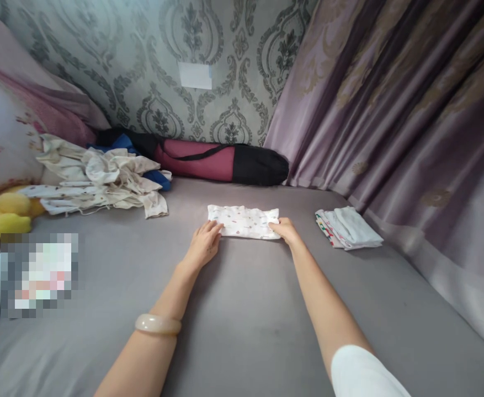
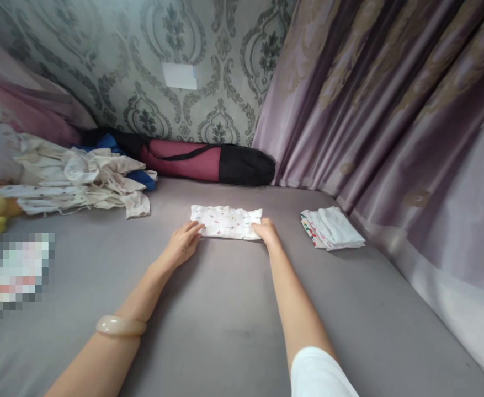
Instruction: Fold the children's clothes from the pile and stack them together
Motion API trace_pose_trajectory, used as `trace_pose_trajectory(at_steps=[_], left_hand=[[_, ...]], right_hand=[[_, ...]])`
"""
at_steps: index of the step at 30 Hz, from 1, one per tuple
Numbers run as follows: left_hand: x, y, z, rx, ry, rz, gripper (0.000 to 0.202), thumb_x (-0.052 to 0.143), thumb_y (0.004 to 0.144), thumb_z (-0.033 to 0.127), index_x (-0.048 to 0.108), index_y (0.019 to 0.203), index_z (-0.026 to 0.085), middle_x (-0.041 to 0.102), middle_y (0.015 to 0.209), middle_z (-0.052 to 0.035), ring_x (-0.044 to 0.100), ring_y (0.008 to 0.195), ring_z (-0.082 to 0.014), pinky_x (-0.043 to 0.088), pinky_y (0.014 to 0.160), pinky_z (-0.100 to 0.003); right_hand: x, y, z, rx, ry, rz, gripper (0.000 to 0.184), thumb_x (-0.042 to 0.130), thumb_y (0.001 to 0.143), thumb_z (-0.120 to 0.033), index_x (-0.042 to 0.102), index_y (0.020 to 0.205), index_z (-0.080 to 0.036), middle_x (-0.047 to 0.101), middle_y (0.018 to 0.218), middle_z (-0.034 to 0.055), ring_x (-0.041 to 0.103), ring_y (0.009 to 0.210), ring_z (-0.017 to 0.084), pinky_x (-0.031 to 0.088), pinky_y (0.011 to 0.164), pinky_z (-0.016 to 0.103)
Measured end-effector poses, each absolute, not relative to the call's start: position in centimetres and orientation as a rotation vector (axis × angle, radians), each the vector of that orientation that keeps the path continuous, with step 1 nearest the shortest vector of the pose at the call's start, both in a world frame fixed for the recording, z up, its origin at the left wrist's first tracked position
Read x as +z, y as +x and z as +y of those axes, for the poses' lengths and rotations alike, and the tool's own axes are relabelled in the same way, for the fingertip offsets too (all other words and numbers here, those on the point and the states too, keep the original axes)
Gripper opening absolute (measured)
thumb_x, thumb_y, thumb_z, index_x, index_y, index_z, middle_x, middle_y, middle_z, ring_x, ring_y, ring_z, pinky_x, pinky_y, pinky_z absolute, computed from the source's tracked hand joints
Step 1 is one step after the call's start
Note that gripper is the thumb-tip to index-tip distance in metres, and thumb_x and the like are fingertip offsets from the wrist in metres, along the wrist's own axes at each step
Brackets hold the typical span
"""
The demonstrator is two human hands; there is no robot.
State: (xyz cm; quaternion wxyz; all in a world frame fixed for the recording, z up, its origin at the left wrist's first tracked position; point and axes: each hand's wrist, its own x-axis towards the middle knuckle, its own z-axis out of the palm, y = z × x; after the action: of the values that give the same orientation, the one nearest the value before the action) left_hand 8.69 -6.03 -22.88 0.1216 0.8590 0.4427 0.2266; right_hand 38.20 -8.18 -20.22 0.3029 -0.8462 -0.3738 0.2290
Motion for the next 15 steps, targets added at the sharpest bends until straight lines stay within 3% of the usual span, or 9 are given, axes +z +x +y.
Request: trace_pose_trajectory(at_steps=[7, 15], left_hand=[[-22.8, 8.6, -6.2, 0.657, 2.490, 1.285, 0.040, 0.038, 0.095, 0.023, 0.055, 0.131, 0.021, 0.053, 0.140, -0.0142, 0.044, 0.134, -0.0287, 0.038, 0.107, -0.048], [-23.0, 8.7, -6.0, 0.754, 2.500, 1.248, 0.039, 0.039, 0.095, 0.021, 0.056, 0.130, 0.019, 0.054, 0.138, -0.0154, 0.047, 0.132, -0.0272, 0.040, 0.106, -0.047]], right_hand=[[-18.7, 36.5, -8.5, 0.866, -1.945, -0.719, 0.014, 0.071, 0.073, -0.020, 0.066, 0.083, -0.012, 0.069, 0.064, 0.0042, 0.064, 0.057, 0.014, 0.048, 0.050, 0.020], [-17.3, 38.1, -9.9, 1.029, -1.646, -0.510, 0.018, 0.068, 0.072, -0.004, 0.061, 0.085, -0.014, 0.070, 0.070, 0.0013, 0.064, 0.057, 0.010, 0.052, 0.055, 0.018]])
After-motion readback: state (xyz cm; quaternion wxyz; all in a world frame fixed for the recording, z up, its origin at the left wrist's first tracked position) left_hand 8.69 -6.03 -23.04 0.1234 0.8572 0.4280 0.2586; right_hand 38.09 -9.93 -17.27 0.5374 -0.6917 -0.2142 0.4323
